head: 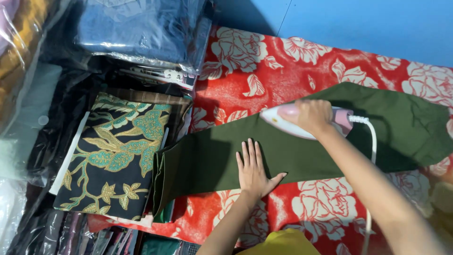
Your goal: The person irons a pair of green trousers laid out on a red floral-patterned surface. They use a spray bottle to mist the fabric and a pink electric iron to smooth it, repeatedly moving the iron along the length of the pants while holding the fabric with their left hand.
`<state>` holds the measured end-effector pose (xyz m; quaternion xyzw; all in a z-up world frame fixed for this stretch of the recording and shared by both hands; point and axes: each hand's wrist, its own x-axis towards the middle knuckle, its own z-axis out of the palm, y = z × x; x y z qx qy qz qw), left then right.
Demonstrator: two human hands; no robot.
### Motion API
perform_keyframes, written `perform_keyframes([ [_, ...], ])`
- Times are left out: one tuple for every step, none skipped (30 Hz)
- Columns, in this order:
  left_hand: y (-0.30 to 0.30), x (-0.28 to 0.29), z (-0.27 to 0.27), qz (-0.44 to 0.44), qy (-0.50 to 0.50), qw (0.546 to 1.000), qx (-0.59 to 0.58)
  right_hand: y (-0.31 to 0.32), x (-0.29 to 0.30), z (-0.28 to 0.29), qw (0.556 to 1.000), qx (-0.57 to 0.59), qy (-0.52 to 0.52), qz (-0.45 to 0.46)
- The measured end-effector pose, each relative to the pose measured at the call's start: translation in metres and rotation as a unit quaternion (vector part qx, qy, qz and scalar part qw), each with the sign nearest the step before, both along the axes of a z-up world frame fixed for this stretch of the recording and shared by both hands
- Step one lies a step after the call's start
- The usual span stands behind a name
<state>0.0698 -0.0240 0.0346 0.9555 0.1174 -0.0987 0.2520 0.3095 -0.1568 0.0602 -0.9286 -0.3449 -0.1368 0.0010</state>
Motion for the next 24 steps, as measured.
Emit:
perform_keyframes([
  [0.000,0.001,-0.001,0.000,0.001,1.000,0.002,-0.002,-0.003,0.001,1.000,0.002,0.001,0.000],
  [0.001,0.002,-0.002,-0.001,0.004,1.000,0.003,-0.004,-0.006,0.002,0.998,0.032,-0.001,0.062],
  [-0.002,-0.001,-0.003,-0.002,0.009,1.000,0.002,-0.009,-0.013,0.003,0.990,0.061,0.000,0.123],
  [-0.001,0.001,-0.004,-0.003,0.012,1.000,0.002,-0.007,-0.003,-0.003,0.991,0.061,0.003,0.123],
  [-0.001,0.001,-0.004,-0.001,0.002,1.000,0.003,-0.008,0.005,-0.008,0.998,0.038,-0.022,0.046],
  [-0.001,0.001,-0.004,0.001,-0.007,1.000,0.004,-0.009,0.013,-0.013,0.998,0.014,-0.048,-0.032],
  [-0.002,0.001,-0.004,0.001,-0.010,1.000,0.007,-0.007,0.010,-0.011,0.998,0.017,-0.050,-0.032],
  [-0.002,0.000,-0.004,0.002,-0.012,1.000,0.007,-0.005,0.006,-0.009,0.999,0.001,-0.040,-0.007],
  [-0.003,0.000,-0.004,0.002,-0.015,1.000,0.007,-0.004,0.003,-0.006,0.999,-0.015,-0.030,0.017],
  [0.000,0.001,-0.005,0.000,-0.019,1.000,0.008,-0.005,0.000,-0.007,0.999,-0.014,-0.034,0.015],
  [0.001,0.001,-0.006,0.006,-0.028,1.000,0.002,-0.006,-0.004,-0.007,0.999,-0.004,-0.031,0.021],
  [0.002,0.001,-0.008,0.011,-0.038,0.999,-0.005,-0.007,-0.007,-0.008,0.999,0.006,-0.028,0.028],
  [0.014,0.003,-0.012,0.009,-0.037,0.999,-0.006,-0.005,-0.005,-0.011,0.999,0.006,-0.027,0.025],
  [0.026,0.006,-0.016,0.040,-0.091,0.995,0.032,-0.004,-0.002,-0.014,0.999,0.004,-0.037,-0.030],
  [0.038,0.012,-0.019,0.072,-0.148,0.984,0.070,-0.001,0.004,-0.015,0.995,0.004,-0.050,-0.083],
  [0.055,0.011,-0.028,0.073,-0.148,0.984,0.069,-0.002,-0.002,-0.010,0.995,0.004,-0.051,-0.083],
  [0.075,0.011,-0.037,0.093,-0.144,0.981,0.091,-0.001,-0.006,-0.006,0.999,0.000,-0.040,-0.024],
  [0.096,0.012,-0.045,0.114,-0.139,0.977,0.112,0.001,-0.011,-0.001,0.999,-0.003,-0.030,0.034],
  [0.101,0.011,-0.044,0.115,-0.141,0.977,0.112,0.002,-0.013,-0.001,0.999,-0.003,-0.032,0.034],
  [0.105,0.010,-0.044,0.111,-0.118,0.980,0.113,0.003,-0.016,-0.002,0.998,0.013,-0.025,0.059],
  [0.108,0.004,-0.044,0.107,-0.091,0.984,0.112,0.002,-0.024,-0.005,0.996,0.028,-0.013,0.084],
  [0.108,0.005,-0.043,0.106,-0.088,0.984,0.111,0.007,-0.020,-0.008,0.996,0.028,-0.011,0.084],
  [0.107,0.006,-0.044,0.112,-0.085,0.984,0.106,0.011,-0.017,-0.010,0.998,0.032,-0.033,0.043],
  [0.107,0.008,-0.043,0.118,-0.082,0.985,0.101,0.015,-0.013,-0.012,0.998,0.036,-0.054,0.002],
])
